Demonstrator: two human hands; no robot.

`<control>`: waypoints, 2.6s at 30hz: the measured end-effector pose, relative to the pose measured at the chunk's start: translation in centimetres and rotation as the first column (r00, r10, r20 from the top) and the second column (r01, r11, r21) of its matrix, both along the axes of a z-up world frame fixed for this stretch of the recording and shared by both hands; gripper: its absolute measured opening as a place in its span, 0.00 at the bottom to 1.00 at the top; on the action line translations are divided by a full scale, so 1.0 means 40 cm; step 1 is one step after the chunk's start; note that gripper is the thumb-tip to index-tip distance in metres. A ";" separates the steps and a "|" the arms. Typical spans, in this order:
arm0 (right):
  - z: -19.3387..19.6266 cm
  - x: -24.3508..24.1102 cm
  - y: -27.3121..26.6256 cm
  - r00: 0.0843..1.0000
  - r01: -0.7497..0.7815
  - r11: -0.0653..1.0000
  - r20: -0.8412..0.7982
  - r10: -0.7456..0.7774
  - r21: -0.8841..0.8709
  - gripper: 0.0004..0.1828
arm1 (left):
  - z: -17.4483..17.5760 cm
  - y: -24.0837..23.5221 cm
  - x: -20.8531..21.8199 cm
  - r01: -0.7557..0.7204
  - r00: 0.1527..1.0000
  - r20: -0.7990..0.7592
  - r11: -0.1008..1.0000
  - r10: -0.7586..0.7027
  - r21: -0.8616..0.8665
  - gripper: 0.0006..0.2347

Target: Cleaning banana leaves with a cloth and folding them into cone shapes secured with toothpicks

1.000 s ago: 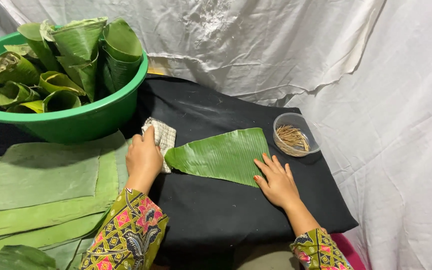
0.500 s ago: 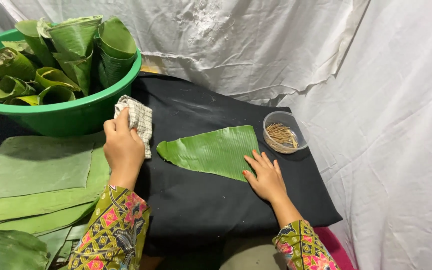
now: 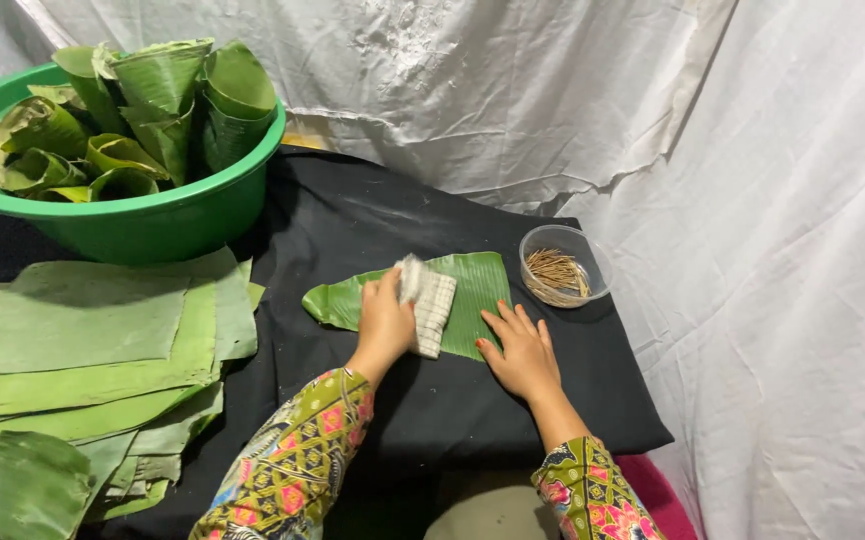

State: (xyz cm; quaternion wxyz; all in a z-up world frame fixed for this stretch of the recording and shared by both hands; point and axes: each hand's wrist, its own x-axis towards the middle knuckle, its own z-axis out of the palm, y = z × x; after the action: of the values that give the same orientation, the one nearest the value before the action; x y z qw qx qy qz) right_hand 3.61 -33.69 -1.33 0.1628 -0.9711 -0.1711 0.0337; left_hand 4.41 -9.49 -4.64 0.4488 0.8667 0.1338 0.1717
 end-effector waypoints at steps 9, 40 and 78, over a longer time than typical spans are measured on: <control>0.013 -0.003 0.000 1.000 -0.012 0.999 -0.010 0.013 0.031 0.30 | 0.115 -0.094 -0.069 0.134 0.991 -0.075 0.815 -0.111 0.564 0.23; 0.004 0.001 -0.001 1.000 0.005 1.000 -0.012 -0.005 0.027 0.29 | -0.027 0.123 -0.065 -0.063 0.992 -0.042 0.767 0.117 0.638 0.17; 0.008 0.000 -0.002 1.000 -0.017 0.999 0.005 0.017 0.033 0.30 | 0.062 0.072 -0.097 0.217 0.923 -0.384 0.798 0.019 0.563 0.23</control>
State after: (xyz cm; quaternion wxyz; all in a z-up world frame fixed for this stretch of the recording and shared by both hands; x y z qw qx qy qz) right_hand 3.62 -33.77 -1.02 0.1783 -0.9669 -0.1801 0.0299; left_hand 0.53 -6.62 -2.17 0.1292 0.9855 0.1088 0.0141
